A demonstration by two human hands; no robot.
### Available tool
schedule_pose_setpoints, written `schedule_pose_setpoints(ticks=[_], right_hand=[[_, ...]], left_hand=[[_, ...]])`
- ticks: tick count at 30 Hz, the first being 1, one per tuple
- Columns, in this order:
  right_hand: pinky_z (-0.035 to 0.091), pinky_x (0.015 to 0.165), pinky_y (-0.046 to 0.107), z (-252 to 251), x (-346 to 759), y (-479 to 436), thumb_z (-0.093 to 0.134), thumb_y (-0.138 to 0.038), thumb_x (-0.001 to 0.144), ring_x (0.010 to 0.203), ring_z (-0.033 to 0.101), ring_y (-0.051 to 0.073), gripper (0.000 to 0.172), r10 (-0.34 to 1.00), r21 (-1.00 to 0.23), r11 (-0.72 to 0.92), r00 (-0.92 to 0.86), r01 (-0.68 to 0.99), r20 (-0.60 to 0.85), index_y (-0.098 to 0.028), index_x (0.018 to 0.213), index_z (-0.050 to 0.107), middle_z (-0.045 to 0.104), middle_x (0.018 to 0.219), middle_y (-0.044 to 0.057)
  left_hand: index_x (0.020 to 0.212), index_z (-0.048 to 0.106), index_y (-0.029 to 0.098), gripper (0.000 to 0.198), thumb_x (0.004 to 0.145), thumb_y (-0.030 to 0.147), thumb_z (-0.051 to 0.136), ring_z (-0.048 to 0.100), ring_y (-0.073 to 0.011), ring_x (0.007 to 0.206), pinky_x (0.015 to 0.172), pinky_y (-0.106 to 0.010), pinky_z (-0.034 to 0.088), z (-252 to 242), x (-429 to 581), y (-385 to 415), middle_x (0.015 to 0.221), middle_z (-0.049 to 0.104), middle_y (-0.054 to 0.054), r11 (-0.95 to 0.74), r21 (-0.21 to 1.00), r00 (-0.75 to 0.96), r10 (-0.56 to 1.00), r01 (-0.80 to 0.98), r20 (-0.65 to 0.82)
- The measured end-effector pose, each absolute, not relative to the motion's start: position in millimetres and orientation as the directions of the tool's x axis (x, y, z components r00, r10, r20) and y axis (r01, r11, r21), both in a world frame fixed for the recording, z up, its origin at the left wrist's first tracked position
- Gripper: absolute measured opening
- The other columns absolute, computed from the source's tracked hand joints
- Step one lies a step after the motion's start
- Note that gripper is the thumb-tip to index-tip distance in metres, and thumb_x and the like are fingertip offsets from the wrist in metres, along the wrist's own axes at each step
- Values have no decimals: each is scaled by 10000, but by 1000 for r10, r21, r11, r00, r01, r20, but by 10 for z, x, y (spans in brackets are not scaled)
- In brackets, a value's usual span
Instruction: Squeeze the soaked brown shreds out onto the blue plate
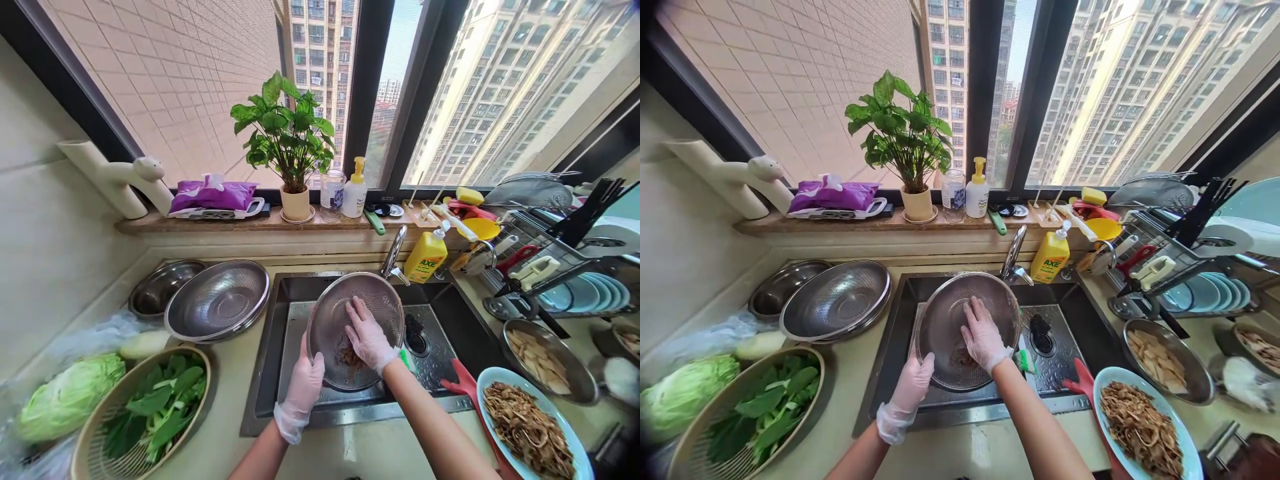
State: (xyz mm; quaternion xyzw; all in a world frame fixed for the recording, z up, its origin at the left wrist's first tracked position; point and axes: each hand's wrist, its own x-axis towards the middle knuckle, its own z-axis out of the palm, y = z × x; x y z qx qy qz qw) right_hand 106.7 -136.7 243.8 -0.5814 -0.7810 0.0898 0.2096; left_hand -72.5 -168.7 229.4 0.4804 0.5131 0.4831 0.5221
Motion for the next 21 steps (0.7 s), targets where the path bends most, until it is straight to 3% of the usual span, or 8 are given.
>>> schedule_pose_setpoints(ticks=[4, 6, 9, 11, 16, 21], right_hand=[[416, 1010, 379, 2412, 1058, -1520, 427, -268, 872, 1235, 452, 226, 462, 898, -433, 430, -426, 792, 112, -176, 1323, 457, 475, 1357, 117], [394, 1023, 416, 2418, 1087, -1566, 398, -299, 894, 1218, 467, 234, 452, 928, -427, 373, -344, 824, 147, -174, 1325, 453, 520, 1310, 123], [288, 1044, 573, 2341, 1113, -1563, 451, -322, 867, 1288, 360, 336, 496, 967, -366, 132, -39, 921, 251, -109, 1316, 451, 458, 1353, 191], [266, 1031, 618, 2210, 1047, -1582, 489, -337, 844, 1315, 295, 381, 537, 962, -372, 48, 57, 927, 265, -82, 1315, 446, 395, 1393, 218], [376, 1025, 506, 2024, 719, -1713, 357, -341, 913, 1300, 362, 298, 516, 983, -552, 148, -58, 820, 176, -113, 1376, 371, 407, 1397, 178], [287, 1081, 519, 2345, 772, -1649, 395, -357, 906, 1375, 177, 296, 531, 962, -519, 230, -112, 823, 248, -170, 1400, 340, 245, 1492, 117]], left_hand=[[1403, 193, 130, 699, 817, 436, 423, 551, -215, 1150, 1010, -339, 421, 2283, -695, -1666, 1303, 530, -151, 121, 990, -22, 992, -71, -123], [1407, 175, 137, 692, 826, 418, 424, 539, -221, 1162, 1025, -365, 406, 2268, -682, -1659, 1326, 506, -160, 117, 989, -19, 993, -91, -119], [1415, 169, 162, 651, 856, 384, 419, 452, -214, 1250, 1093, -376, 314, 2262, -623, -1701, 1397, 427, -142, 17, 997, -20, 1000, -75, -19], [1422, 146, 181, 640, 871, 375, 410, 420, -200, 1276, 1111, -362, 281, 2253, -562, -1748, 1413, 407, -125, -28, 998, -38, 999, -52, 26], [1408, 155, 162, 625, 876, 399, 379, 507, -201, 1203, 1053, -341, 381, 2214, -463, -1787, 1340, 496, -140, 10, 997, -69, 997, -74, -16], [1394, 216, 162, 626, 858, 415, 416, 467, -214, 1242, 1070, -352, 360, 2309, -480, -1740, 1354, 486, -137, -39, 997, -38, 999, -69, 37]])
